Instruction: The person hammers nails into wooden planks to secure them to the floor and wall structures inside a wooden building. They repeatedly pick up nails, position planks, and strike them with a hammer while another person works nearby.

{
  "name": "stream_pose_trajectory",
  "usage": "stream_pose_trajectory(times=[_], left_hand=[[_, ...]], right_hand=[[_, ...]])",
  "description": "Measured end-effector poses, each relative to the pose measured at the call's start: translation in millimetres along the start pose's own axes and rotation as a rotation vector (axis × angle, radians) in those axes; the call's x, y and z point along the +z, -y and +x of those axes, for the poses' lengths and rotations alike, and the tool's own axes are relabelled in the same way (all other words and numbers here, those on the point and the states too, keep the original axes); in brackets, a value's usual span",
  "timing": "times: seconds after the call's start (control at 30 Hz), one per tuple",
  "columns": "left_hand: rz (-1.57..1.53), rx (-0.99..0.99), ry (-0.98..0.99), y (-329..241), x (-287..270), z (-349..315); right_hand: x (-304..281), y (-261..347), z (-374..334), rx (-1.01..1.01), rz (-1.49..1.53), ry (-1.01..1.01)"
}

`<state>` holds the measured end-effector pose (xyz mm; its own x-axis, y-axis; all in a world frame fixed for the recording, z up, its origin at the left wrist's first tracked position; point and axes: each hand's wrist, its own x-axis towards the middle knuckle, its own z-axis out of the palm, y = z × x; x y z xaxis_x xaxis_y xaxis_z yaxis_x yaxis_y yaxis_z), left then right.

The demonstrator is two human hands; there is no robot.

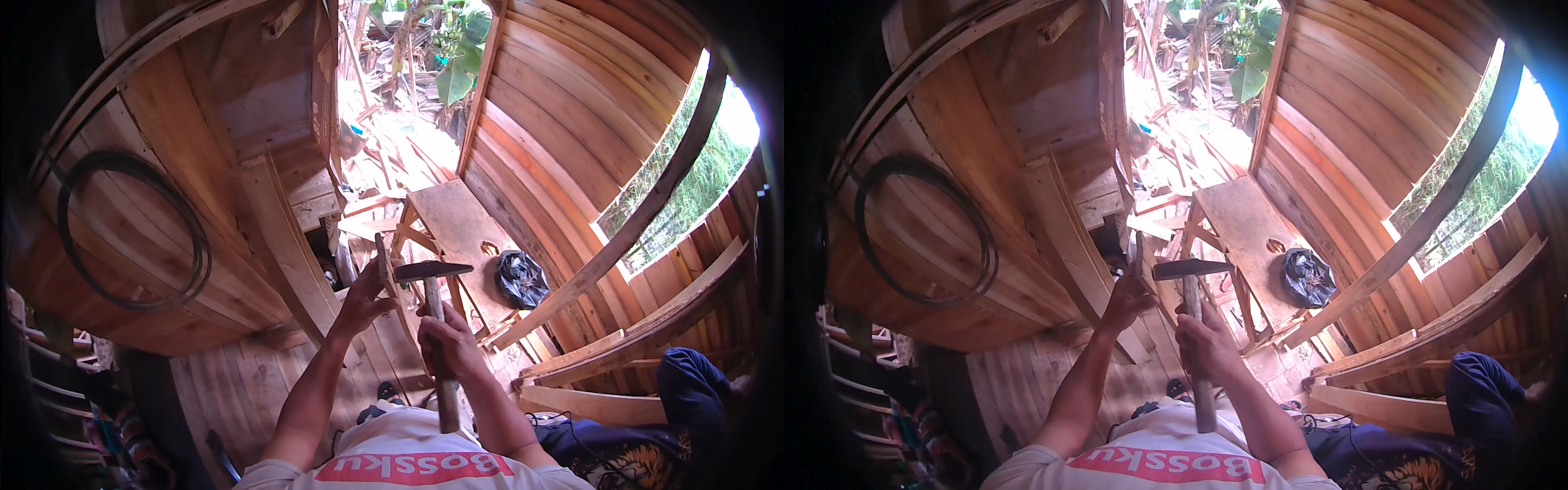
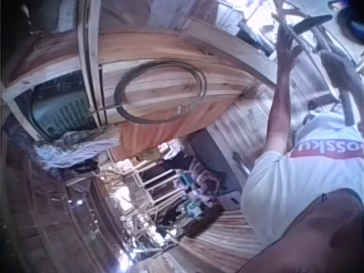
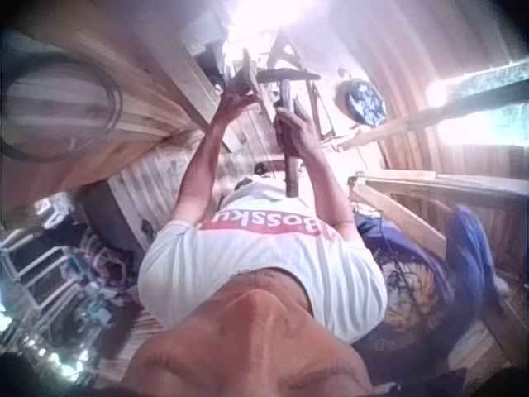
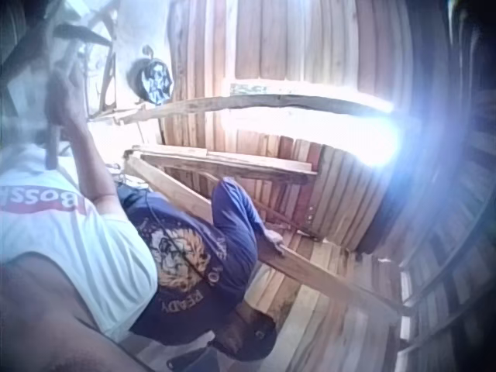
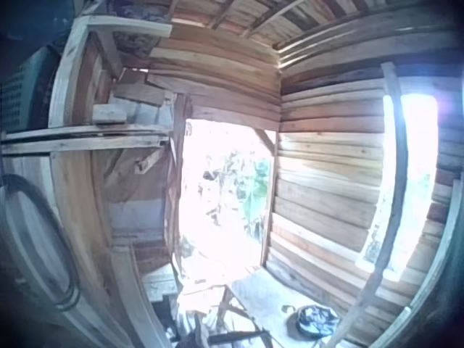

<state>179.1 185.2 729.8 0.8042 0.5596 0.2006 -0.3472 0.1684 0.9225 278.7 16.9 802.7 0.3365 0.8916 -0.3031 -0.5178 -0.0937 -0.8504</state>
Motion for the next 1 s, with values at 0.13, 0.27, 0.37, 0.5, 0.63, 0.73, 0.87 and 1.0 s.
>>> stream_pose_trajectory(times=[0.13, 0.27, 0.37, 0.5, 0.63, 0.73, 0.87, 1.0], left_hand=[[0.043, -0.008, 0.001, -5.5, -3.0, -3.2], [0.052, 0.002, -0.007, 5.2, -4.2, -3.1], [0.142, 0.019, 0.006, 12.7, 6.3, -3.3], [0.239, 0.09, 0.079, 15.4, 23.1, -0.7], [0.552, 0.141, 0.055, -1.6, 39.6, -9.9], [0.545, 0.025, 0.066, -27.6, 43.8, -13.1], [0.9, 0.15, 0.092, -69.6, 54.4, -6.6], [0.977, 0.287, 0.208, -69.2, 45.2, -5.2]], right_hand=[[-2.9, 13.6, -4.6, -0.077, -0.069, 0.003], [-11.8, -3.5, 1.6, -0.205, -0.197, -0.037], [-8.0, -4.4, 3.3, -0.289, -0.389, -0.097], [10.7, 25.8, 11.7, -0.584, -0.868, -0.233], [18.2, 40.3, 10.7, -0.554, -0.899, -0.274], [4.0, 30.6, 14.2, -0.611, -1.027, -0.259], [5.5, 34.9, 10.0, -0.673, -1.026, -0.227], [9.2, 30.4, 14.5, -0.647, -0.968, -0.22]])
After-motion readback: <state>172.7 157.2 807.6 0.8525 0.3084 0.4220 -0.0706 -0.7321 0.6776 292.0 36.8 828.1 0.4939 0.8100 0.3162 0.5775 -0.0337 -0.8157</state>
